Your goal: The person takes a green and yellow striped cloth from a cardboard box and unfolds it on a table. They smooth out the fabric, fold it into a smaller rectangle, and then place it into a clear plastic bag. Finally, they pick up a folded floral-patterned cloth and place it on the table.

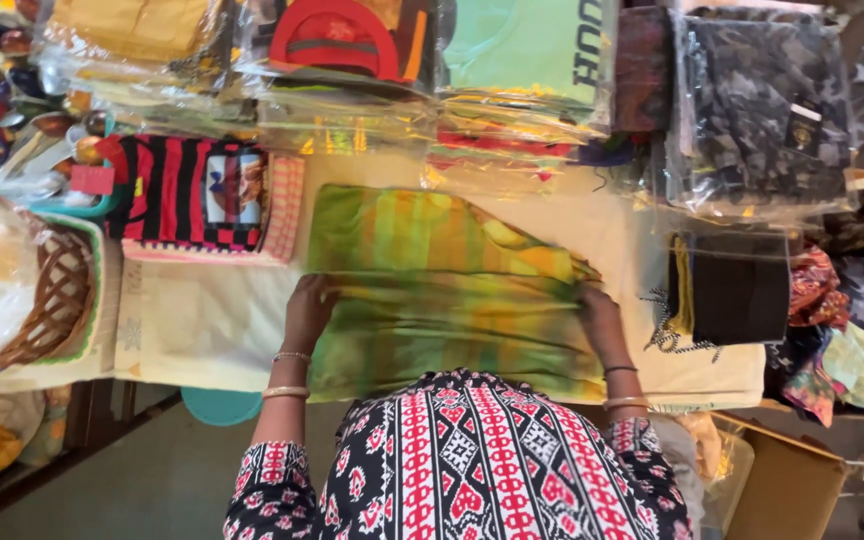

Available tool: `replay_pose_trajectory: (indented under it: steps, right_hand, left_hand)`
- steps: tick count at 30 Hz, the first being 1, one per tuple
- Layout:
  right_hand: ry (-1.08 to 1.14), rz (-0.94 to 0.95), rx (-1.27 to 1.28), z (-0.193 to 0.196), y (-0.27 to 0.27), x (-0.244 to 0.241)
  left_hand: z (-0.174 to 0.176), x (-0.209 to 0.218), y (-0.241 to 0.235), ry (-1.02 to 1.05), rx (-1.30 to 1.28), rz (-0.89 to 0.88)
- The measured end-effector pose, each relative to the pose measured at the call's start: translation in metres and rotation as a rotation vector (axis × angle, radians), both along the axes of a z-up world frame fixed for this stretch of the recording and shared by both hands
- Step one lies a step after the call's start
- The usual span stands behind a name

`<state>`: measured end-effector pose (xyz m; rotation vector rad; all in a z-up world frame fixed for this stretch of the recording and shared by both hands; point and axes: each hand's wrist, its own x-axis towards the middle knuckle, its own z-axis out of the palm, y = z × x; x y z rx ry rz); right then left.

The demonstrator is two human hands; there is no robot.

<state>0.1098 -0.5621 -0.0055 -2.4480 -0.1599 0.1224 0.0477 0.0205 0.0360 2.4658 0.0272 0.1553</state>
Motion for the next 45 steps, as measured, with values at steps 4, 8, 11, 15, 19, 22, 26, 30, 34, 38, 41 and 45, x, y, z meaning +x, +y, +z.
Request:
replay_pose_trajectory:
  steps: [4,8,11,15,19,22,26,30,34,38,41,45]
  right_hand:
    - [-0.041,-0.098,0.021,0.040,0.000,0.001]
    - [-0.082,-0.165,-0.261,0.044,0.002,0.011]
    - [-0.212,-0.109,-0.309,0.046,0.027,0.019]
    - [-0.287,0.148,0.053,0.043,0.093,0.020]
    - [-0.281,0.434,-0.052,0.034,0.156,0.008]
    - [-0.249,0.606,-0.170,0.032,0.172,0.002]
    - [0.013,0.725,-0.306,0.035,0.162,-0.003]
    - [0.294,0.685,-0.412,0.038,0.141,-0.009]
    - [0.174,0.487,-0.451,0.023,0.127,-0.011]
    - [-0.247,0.182,-0.279,0.042,0.139,0.005]
    - [-0.420,0.052,-0.308,0.011,0.121,0.033]
    - [-0.446,0.064,-0.480,-0.027,0.087,0.067]
  left_hand:
    - [0.008,-0.011,-0.004,-0.044,-0.111,0.164]
    - [0.002,-0.026,-0.011,-0.003,-0.111,0.123]
    - [0.011,-0.029,-0.022,-0.038,-0.115,0.069]
    - [0.024,-0.033,-0.037,-0.101,-0.241,0.073]
    - [0.007,-0.038,-0.037,-0.001,-0.320,0.100]
    - [0.001,-0.047,-0.036,0.074,-0.309,0.016]
    - [0.004,-0.067,-0.029,0.151,-0.340,-0.110]
    - [0.001,-0.076,-0.027,0.313,-0.379,0.092]
    - [0.022,-0.060,-0.030,0.242,-0.306,0.240]
    - [0.044,-0.037,-0.033,-0.212,0.081,0.079]
    - [-0.025,-0.031,-0.027,-0.198,0.189,-0.043]
    - [-0.060,-0.033,-0.019,0.193,0.193,-0.284]
